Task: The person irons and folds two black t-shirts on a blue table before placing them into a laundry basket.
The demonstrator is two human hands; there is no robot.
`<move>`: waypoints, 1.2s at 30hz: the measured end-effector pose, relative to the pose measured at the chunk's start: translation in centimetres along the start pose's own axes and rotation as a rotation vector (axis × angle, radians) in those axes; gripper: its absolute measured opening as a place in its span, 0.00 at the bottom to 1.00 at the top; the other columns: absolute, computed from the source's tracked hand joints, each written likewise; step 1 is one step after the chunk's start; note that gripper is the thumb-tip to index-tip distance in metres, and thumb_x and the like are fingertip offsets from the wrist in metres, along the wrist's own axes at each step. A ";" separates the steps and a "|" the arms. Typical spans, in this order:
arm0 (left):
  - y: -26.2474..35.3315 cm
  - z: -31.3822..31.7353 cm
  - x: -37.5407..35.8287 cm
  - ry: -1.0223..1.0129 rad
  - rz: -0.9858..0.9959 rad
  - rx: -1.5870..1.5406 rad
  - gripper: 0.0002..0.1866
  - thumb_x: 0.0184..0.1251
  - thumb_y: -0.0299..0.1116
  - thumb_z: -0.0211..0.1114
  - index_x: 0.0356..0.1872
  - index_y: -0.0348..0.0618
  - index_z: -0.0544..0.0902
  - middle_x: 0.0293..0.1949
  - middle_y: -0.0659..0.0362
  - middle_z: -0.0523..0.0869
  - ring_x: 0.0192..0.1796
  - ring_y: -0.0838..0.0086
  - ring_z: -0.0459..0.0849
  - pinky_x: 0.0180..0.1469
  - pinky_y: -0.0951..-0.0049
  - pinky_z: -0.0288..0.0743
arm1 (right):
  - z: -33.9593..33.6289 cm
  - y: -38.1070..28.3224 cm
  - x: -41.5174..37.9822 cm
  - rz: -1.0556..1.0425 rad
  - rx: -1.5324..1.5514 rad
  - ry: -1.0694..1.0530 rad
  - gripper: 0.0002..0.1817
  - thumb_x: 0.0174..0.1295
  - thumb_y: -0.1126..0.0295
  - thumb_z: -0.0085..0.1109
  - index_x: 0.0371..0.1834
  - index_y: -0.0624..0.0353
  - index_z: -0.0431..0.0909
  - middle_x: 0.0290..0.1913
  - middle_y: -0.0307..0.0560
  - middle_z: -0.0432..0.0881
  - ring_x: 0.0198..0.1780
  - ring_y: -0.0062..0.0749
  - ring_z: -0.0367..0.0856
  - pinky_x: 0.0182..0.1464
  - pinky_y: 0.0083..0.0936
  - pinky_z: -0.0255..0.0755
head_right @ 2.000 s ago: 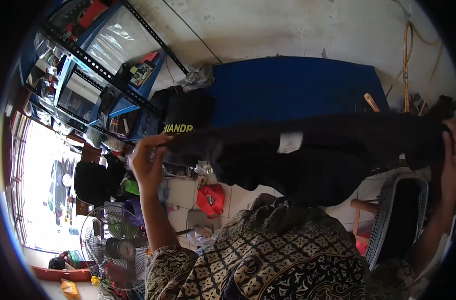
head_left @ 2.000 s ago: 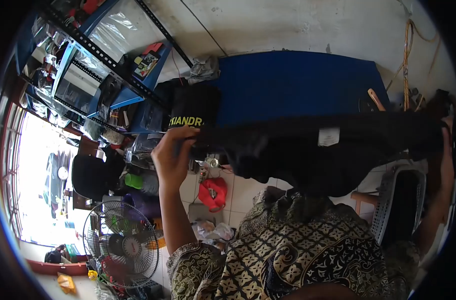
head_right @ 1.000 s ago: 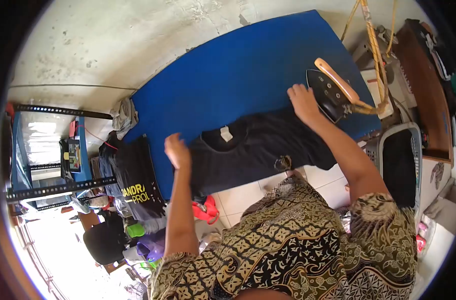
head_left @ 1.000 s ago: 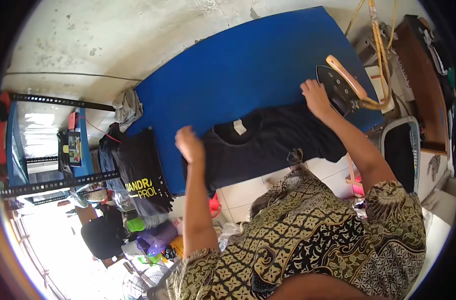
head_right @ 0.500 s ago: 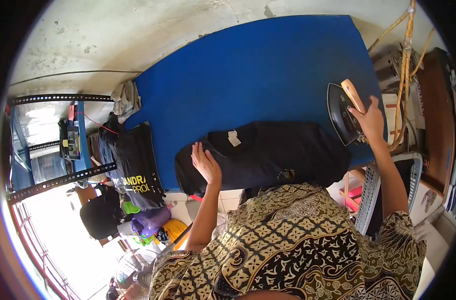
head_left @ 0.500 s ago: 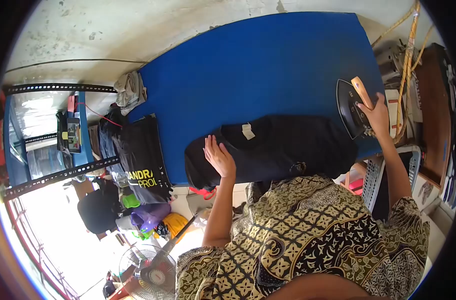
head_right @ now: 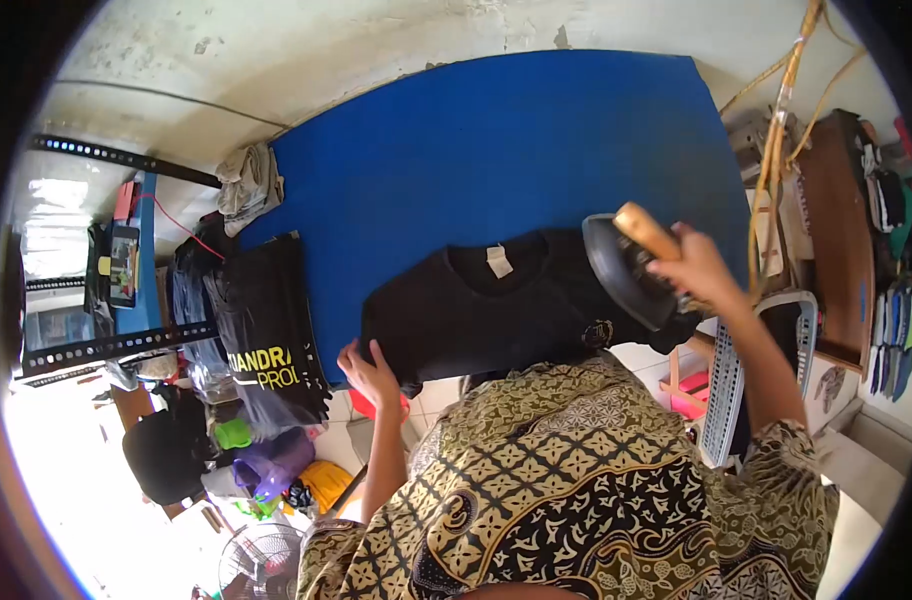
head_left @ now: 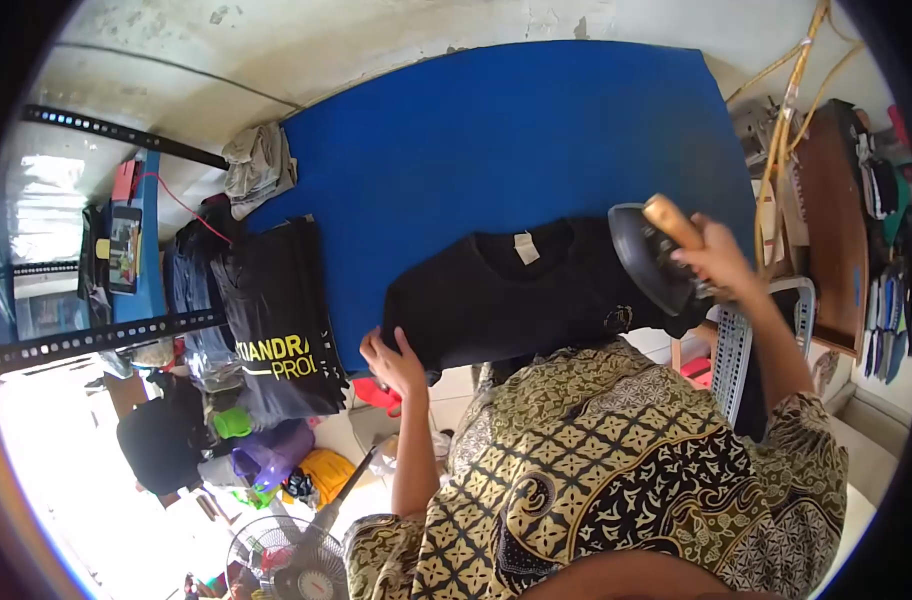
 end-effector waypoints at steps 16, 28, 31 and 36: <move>-8.8 3.5 4.8 -0.443 -0.117 -0.584 0.13 0.60 0.35 0.62 0.25 0.36 0.71 0.16 0.58 0.68 0.20 0.75 0.62 0.24 0.72 0.59 | 23.9 -15.3 -0.7 -0.441 -0.676 -0.216 0.24 0.41 0.61 0.62 0.41 0.65 0.75 0.31 0.61 0.80 0.36 0.53 0.80 0.39 0.42 0.73; -9.5 3.1 4.6 -0.407 -0.164 -0.493 0.12 0.58 0.33 0.64 0.26 0.35 0.73 0.16 0.59 0.71 0.21 0.77 0.65 0.27 0.74 0.62 | 15.3 -14.2 1.8 -0.409 -0.552 0.013 0.20 0.41 0.63 0.61 0.38 0.62 0.77 0.32 0.58 0.81 0.38 0.51 0.80 0.41 0.40 0.72; -8.5 2.6 4.7 -0.379 -0.180 -0.451 0.12 0.57 0.33 0.64 0.25 0.35 0.74 0.17 0.57 0.74 0.22 0.75 0.69 0.28 0.73 0.64 | 9.0 -6.6 4.1 -0.312 -0.404 0.081 0.18 0.41 0.66 0.60 0.37 0.64 0.77 0.27 0.57 0.80 0.31 0.47 0.81 0.33 0.36 0.73; -6.8 3.1 3.3 -0.062 -0.157 0.013 0.15 0.52 0.26 0.60 0.42 0.40 0.70 0.35 0.48 0.79 0.39 0.54 0.79 0.39 0.63 0.71 | -3.2 5.4 8.6 -0.033 -0.023 0.240 0.13 0.44 0.71 0.58 0.30 0.71 0.75 0.16 0.45 0.73 0.14 0.28 0.72 0.14 0.26 0.64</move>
Point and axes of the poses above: each hand's wrist, its own x-axis towards the middle knuckle, its own z-axis out of the palm, y = z × x, the point moved 4 cm from there along x, towards the middle knuckle
